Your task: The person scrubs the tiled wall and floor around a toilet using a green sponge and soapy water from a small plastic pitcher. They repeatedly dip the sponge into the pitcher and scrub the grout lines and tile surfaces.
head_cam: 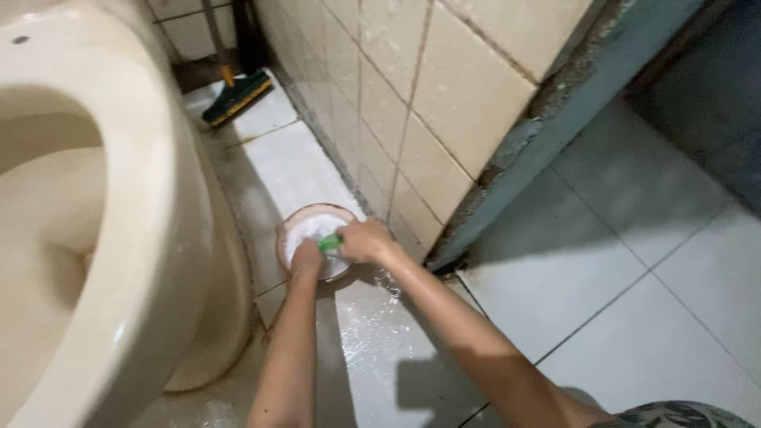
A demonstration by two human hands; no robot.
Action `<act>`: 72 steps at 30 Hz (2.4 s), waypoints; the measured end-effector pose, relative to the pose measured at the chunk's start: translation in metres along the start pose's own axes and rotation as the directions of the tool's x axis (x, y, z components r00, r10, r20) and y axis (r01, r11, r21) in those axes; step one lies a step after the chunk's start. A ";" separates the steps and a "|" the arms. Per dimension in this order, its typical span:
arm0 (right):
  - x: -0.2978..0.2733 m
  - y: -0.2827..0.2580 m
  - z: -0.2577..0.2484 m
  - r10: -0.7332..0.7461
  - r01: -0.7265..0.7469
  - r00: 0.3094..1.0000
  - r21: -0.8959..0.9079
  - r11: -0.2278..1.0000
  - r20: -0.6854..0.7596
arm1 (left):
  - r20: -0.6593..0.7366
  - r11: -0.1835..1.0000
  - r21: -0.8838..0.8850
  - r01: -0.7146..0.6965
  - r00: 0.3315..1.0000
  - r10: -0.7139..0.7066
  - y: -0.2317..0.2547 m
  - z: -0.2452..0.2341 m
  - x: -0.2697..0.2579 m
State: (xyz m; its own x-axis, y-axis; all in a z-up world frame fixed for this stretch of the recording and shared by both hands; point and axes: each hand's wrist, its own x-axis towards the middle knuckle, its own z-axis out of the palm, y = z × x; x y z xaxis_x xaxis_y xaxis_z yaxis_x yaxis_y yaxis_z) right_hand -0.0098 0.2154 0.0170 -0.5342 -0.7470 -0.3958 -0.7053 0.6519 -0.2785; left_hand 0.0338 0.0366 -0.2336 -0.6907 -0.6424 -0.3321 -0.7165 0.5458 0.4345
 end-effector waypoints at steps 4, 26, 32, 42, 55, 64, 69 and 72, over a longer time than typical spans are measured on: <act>0.000 0.003 -0.002 0.015 -0.003 0.995 0.129 0.992 -0.095 | -0.141 0.926 -0.378 0.001 0.988 -0.059 -0.002 -0.004 0.004; 0.009 -0.012 0.007 -0.158 0.287 0.893 0.264 0.921 -0.423 | -0.354 0.937 -0.050 -0.345 0.883 0.307 0.020 -0.083 -0.072; -0.010 -0.004 -0.039 -0.196 0.125 0.890 -0.194 0.973 -0.411 | -0.060 0.851 -0.399 -0.343 0.935 0.348 0.083 -0.070 -0.048; -0.075 -0.032 -0.115 -0.204 -0.072 0.906 -0.612 0.788 -0.370 | -0.015 0.743 -0.210 -0.635 0.762 0.647 0.181 -0.052 -0.026; -0.043 -0.036 -0.113 -0.356 -0.215 0.780 -0.754 0.620 -0.515 | -0.094 0.899 0.076 -0.431 0.895 0.436 0.118 -0.145 -0.069; -0.080 -0.042 -0.016 0.033 -0.035 0.999 -0.841 0.540 -0.021 | 0.068 0.780 0.177 -0.600 0.798 0.598 0.102 -0.094 -0.070; -0.071 -0.033 -0.037 -0.118 -0.131 0.969 -0.859 0.495 -0.216 | 0.035 0.728 0.428 -0.535 0.815 0.578 0.100 -0.072 -0.076; -0.093 -0.023 0.013 0.104 -0.179 0.982 -0.607 0.775 -0.157 | 0.015 0.701 0.494 -0.515 0.811 0.585 0.103 -0.086 -0.085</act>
State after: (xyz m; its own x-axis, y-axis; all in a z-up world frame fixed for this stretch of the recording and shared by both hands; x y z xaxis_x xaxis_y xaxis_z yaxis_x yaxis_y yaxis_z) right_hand 0.0617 0.2715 0.0483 -0.6712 -0.6861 -0.2805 -0.7334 0.5596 0.3860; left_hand 0.0270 0.1010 -0.0891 -0.9807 -0.1937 -0.0273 -0.1951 0.9788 0.0618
